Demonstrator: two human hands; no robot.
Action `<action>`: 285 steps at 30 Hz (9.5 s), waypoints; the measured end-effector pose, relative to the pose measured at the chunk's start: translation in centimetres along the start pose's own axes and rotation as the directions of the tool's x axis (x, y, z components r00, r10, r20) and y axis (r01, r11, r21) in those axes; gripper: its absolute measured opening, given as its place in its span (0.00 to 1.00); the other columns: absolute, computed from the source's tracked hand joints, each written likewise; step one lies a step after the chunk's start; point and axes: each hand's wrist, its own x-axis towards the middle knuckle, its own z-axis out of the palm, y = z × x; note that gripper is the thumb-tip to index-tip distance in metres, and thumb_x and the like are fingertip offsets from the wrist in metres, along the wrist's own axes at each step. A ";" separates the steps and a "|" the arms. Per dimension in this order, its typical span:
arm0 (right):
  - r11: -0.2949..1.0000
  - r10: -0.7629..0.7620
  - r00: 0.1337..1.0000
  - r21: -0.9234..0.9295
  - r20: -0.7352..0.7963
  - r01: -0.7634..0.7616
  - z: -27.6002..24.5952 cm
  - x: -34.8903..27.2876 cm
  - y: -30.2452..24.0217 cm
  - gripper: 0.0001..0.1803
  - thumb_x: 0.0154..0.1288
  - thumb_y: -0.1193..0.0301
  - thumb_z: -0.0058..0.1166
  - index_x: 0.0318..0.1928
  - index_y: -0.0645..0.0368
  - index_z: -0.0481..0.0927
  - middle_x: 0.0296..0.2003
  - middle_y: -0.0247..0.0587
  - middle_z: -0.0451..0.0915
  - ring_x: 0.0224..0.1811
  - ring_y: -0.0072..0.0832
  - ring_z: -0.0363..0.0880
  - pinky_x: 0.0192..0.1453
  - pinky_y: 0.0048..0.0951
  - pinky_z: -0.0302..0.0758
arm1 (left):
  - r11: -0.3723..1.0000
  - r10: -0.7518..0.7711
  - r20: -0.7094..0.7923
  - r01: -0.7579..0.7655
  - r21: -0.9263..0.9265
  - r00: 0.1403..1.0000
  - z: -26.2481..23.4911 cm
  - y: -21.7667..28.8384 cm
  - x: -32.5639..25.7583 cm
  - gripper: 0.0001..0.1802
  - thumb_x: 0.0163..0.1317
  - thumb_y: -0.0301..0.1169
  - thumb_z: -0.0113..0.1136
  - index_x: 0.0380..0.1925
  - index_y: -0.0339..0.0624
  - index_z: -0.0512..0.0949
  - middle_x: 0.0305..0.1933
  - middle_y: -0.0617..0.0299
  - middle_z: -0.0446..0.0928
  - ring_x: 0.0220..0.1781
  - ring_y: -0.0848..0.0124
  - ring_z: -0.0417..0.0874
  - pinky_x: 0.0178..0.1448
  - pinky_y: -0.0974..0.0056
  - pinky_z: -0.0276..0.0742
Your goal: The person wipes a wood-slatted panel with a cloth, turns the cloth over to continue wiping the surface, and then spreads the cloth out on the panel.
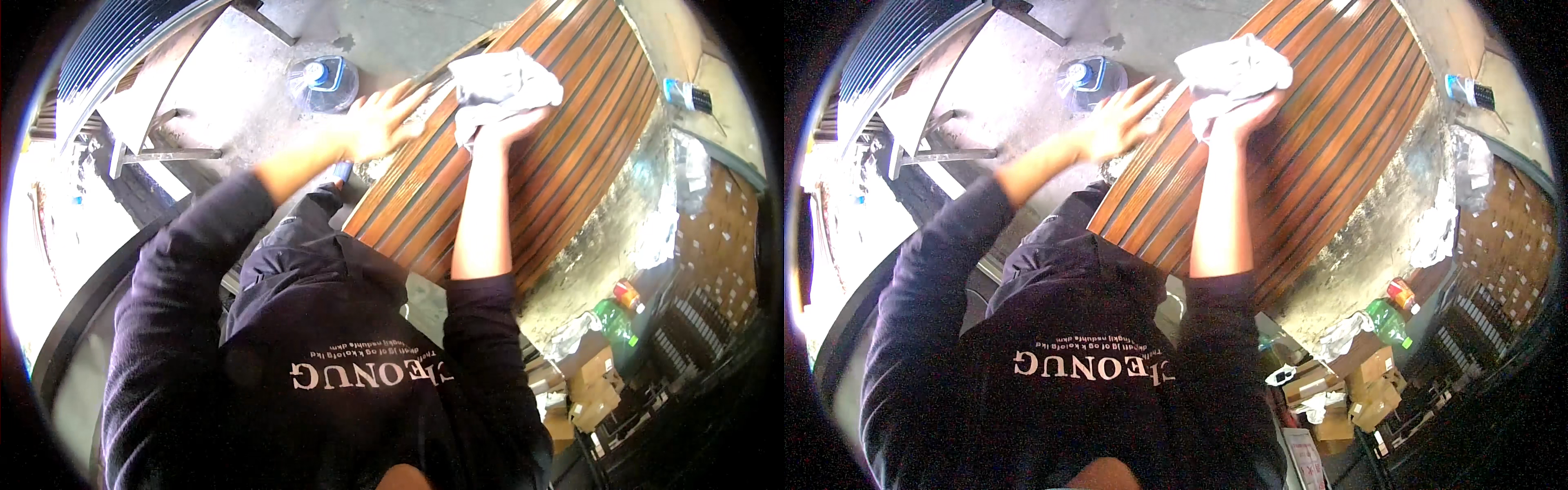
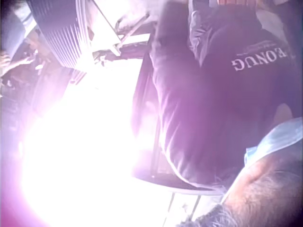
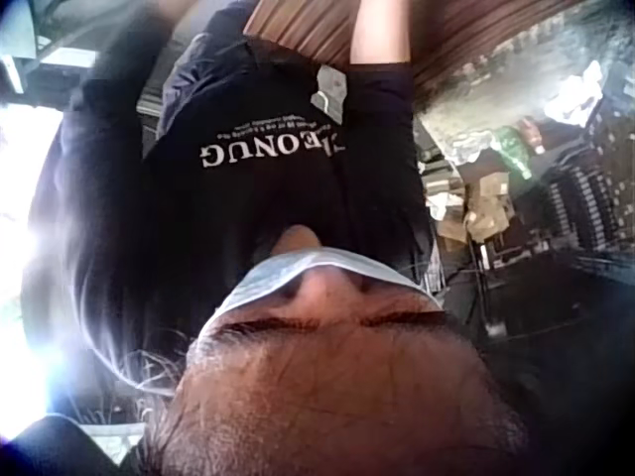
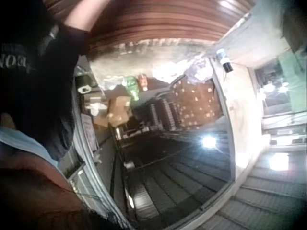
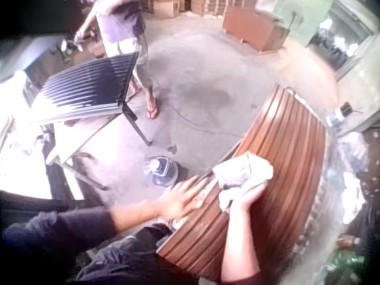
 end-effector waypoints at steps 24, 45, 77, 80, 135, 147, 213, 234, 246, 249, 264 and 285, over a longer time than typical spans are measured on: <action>0.985 0.104 0.957 -0.161 0.270 -0.061 -10.8 -11.3 13.5 0.20 0.64 0.58 0.42 0.40 0.63 0.76 0.39 0.43 0.78 0.40 0.33 0.78 0.42 0.35 0.78 | 0.855 -0.020 0.222 0.131 -0.501 0.975 1.8 -0.2 -14.3 0.14 0.62 0.38 0.51 0.38 0.39 0.78 0.30 0.54 0.80 0.35 0.63 0.82 0.45 0.62 0.74; 0.699 -0.608 0.741 -0.252 0.284 0.670 10.1 29.2 -0.6 0.21 0.61 0.58 0.46 0.22 0.66 0.72 0.20 0.58 0.72 0.25 0.54 0.73 0.27 0.45 0.66 | 0.983 -0.181 -0.370 0.177 -0.046 0.911 2.7 3.7 -0.4 0.41 0.61 0.53 0.46 0.62 0.29 0.53 0.47 0.41 0.71 0.43 0.45 0.74 0.47 0.48 0.70; 0.998 0.055 0.998 -0.014 0.033 -0.055 -6.3 -5.4 7.0 0.22 0.67 0.54 0.36 0.37 0.58 0.77 0.34 0.38 0.77 0.39 0.29 0.74 0.47 0.33 0.69 | 0.980 -0.182 -0.406 0.132 -0.150 0.895 4.5 -0.9 -3.3 0.34 0.59 0.52 0.47 0.60 0.41 0.62 0.54 0.44 0.69 0.54 0.47 0.71 0.54 0.47 0.69; 0.898 0.286 0.957 0.337 0.042 -0.283 -7.3 -7.8 7.4 0.22 0.67 0.52 0.34 0.42 0.54 0.76 0.38 0.38 0.77 0.42 0.31 0.74 0.52 0.34 0.69 | 0.975 -0.011 -0.690 -0.146 -0.169 0.724 2.9 1.6 -4.7 0.33 0.58 0.48 0.53 0.57 0.37 0.64 0.55 0.41 0.67 0.54 0.44 0.70 0.54 0.46 0.68; 0.130 0.205 0.638 -0.666 0.743 0.734 -12.5 -14.4 -4.6 0.15 0.51 0.62 0.60 0.38 0.50 0.74 0.22 0.48 0.80 0.26 0.43 0.81 0.27 0.40 0.76 | 0.847 -0.531 -0.491 0.445 -0.290 0.691 7.8 4.2 -10.5 0.24 0.67 0.50 0.38 0.32 0.42 0.75 0.29 0.43 0.78 0.36 0.46 0.79 0.41 0.48 0.73; 0.023 0.281 0.704 -0.738 0.653 0.675 -11.3 -14.7 -4.3 0.13 0.55 0.62 0.56 0.39 0.47 0.70 0.19 0.48 0.78 0.24 0.46 0.80 0.26 0.43 0.75 | 0.931 -0.358 -0.657 0.302 -0.203 0.663 9.5 3.0 -10.0 0.20 0.66 0.45 0.43 0.26 0.40 0.73 0.22 0.43 0.76 0.28 0.46 0.79 0.34 0.48 0.73; 0.060 0.094 0.908 -0.913 0.408 0.404 -17.9 -14.6 -7.4 0.18 0.55 0.57 0.60 0.43 0.50 0.74 0.23 0.45 0.80 0.26 0.41 0.81 0.29 0.40 0.75 | 0.753 -0.357 -0.261 0.111 -0.648 0.897 8.6 0.3 -10.2 0.32 0.66 0.56 0.37 0.40 0.36 0.78 0.35 0.43 0.78 0.43 0.55 0.79 0.52 0.58 0.69; 0.175 0.297 0.606 -0.666 0.738 0.725 -6.7 -19.9 -1.2 0.12 0.57 0.62 0.55 0.40 0.51 0.75 0.26 0.44 0.80 0.29 0.40 0.81 0.33 0.38 0.76 | 0.765 -0.284 -0.102 0.162 -0.623 0.953 5.8 -1.2 -10.9 0.38 0.62 0.61 0.42 0.18 0.32 0.78 0.16 0.56 0.73 0.23 0.67 0.74 0.33 0.61 0.69; 0.061 0.439 0.576 -0.662 0.690 0.747 -3.9 -16.9 -2.6 0.16 0.52 0.62 0.60 0.41 0.51 0.76 0.28 0.45 0.81 0.31 0.37 0.82 0.36 0.37 0.76 | 0.802 -0.282 -0.018 0.225 -0.554 0.959 7.9 -2.7 -9.1 0.34 0.63 0.59 0.37 0.42 0.40 0.79 0.45 0.44 0.77 0.51 0.48 0.76 0.56 0.55 0.69; 0.293 0.263 0.754 -0.795 0.601 0.531 -2.7 -14.8 -3.3 0.11 0.56 0.71 0.57 0.40 0.60 0.76 0.24 0.40 0.81 0.21 0.24 0.77 0.25 0.25 0.74 | 0.815 -0.295 -0.109 0.190 -0.548 0.949 8.3 -2.0 -8.7 0.34 0.63 0.60 0.39 0.37 0.40 0.80 0.40 0.48 0.80 0.45 0.55 0.79 0.51 0.57 0.71; 0.170 0.571 0.551 -0.745 0.608 0.645 -2.1 -18.4 -4.0 0.13 0.54 0.71 0.59 0.41 0.55 0.77 0.30 0.37 0.83 0.27 0.22 0.80 0.31 0.25 0.76 | 0.846 -0.241 -0.035 0.193 -0.497 0.970 6.9 -2.0 -9.2 0.40 0.60 0.67 0.35 0.40 0.40 0.80 0.41 0.49 0.80 0.47 0.55 0.79 0.52 0.56 0.70; -0.051 0.078 0.973 -0.974 0.217 0.221 -21.4 -14.5 -12.0 0.21 0.53 0.56 0.61 0.44 0.52 0.76 0.29 0.47 0.82 0.32 0.41 0.82 0.37 0.38 0.77 | 0.940 -0.341 -0.269 0.332 -0.081 0.901 3.5 -0.1 -13.3 0.23 0.64 0.51 0.43 0.34 0.45 0.80 0.33 0.46 0.79 0.41 0.50 0.79 0.45 0.50 0.72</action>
